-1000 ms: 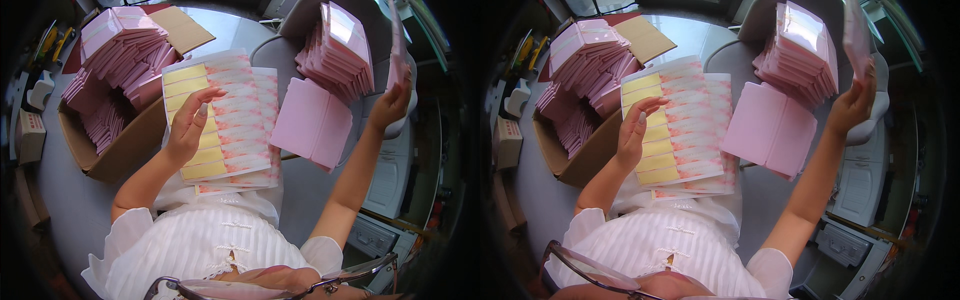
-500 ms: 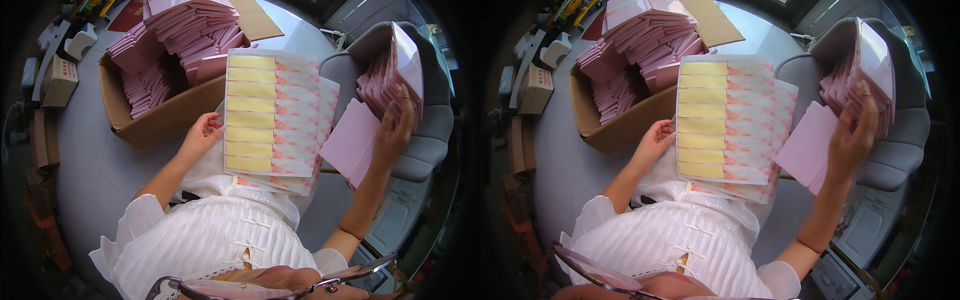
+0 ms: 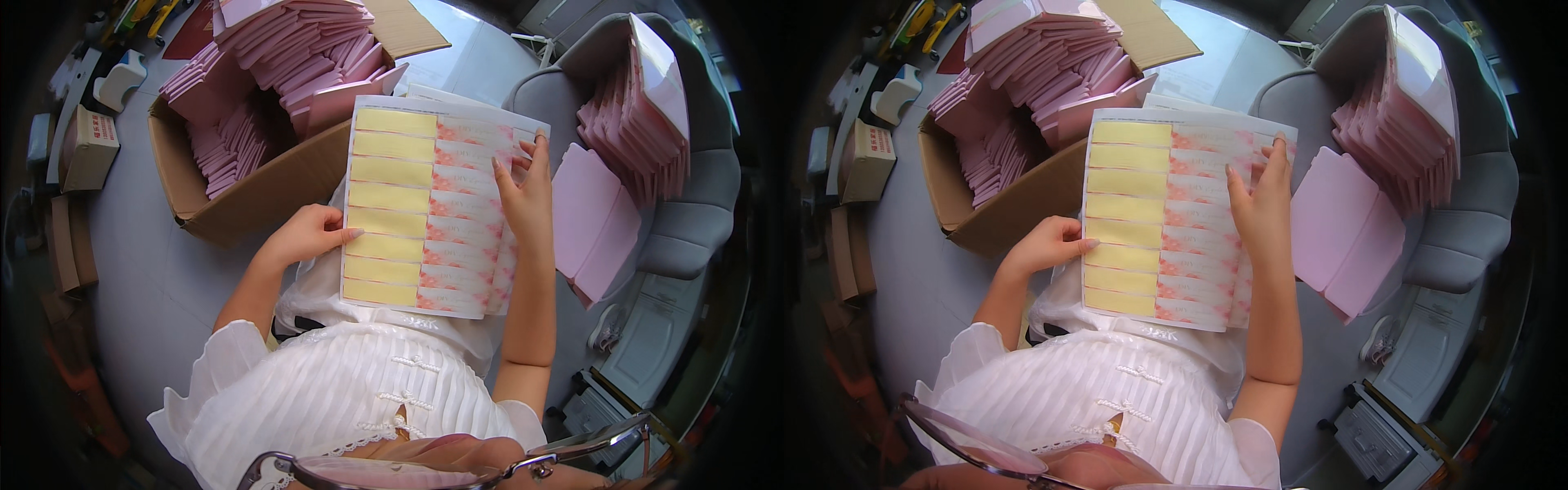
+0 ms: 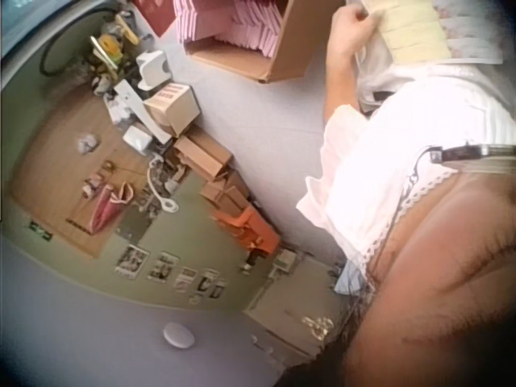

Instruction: The person peels adhesive labels from a large sheet and applies them to pink rectangular boxes. The person handles several boxes from a large stack, placing labeled boxes onto a chair.

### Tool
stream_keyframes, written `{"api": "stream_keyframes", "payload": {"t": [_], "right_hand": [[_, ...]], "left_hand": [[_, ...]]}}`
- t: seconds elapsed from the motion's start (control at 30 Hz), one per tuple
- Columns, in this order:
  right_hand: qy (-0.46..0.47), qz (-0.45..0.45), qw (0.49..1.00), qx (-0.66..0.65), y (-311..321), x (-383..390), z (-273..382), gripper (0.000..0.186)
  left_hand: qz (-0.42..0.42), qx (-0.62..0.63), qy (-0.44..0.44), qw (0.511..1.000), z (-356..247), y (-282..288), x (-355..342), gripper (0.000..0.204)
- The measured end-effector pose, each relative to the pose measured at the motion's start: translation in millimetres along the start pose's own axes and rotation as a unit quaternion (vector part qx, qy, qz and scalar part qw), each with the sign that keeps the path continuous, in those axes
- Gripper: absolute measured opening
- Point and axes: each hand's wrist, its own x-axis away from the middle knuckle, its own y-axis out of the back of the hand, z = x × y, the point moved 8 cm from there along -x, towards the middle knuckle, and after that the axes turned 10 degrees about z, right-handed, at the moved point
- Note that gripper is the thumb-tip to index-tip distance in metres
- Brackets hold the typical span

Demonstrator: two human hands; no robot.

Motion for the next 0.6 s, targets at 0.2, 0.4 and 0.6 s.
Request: {"api": "stream_keyframes", "payload": {"t": [0.2, 0.4, 0.6], "right_hand": [[0.023, 0.056, 0.967, -0.249, -3.3, -16.3, -7.5, 0.06], [0.045, 0.039, 0.951, -0.302, 12.4, 1.8, 6.3, 0.056], [0.125, -0.132, 0.983, 0.003, 46.1, 32.6, 22.4, 0.058]], "left_hand": [[-0.34, -0.222, -0.341, 0.848, -128.6, 60.2, 30.3, 0.017], [-0.132, -0.231, -0.394, 0.88, -206.9, 57.9, -50.2, 0.036], [0.206, -0.17, -0.197, 0.943, -206.1, 25.7, -77.0, 0.029]]}}
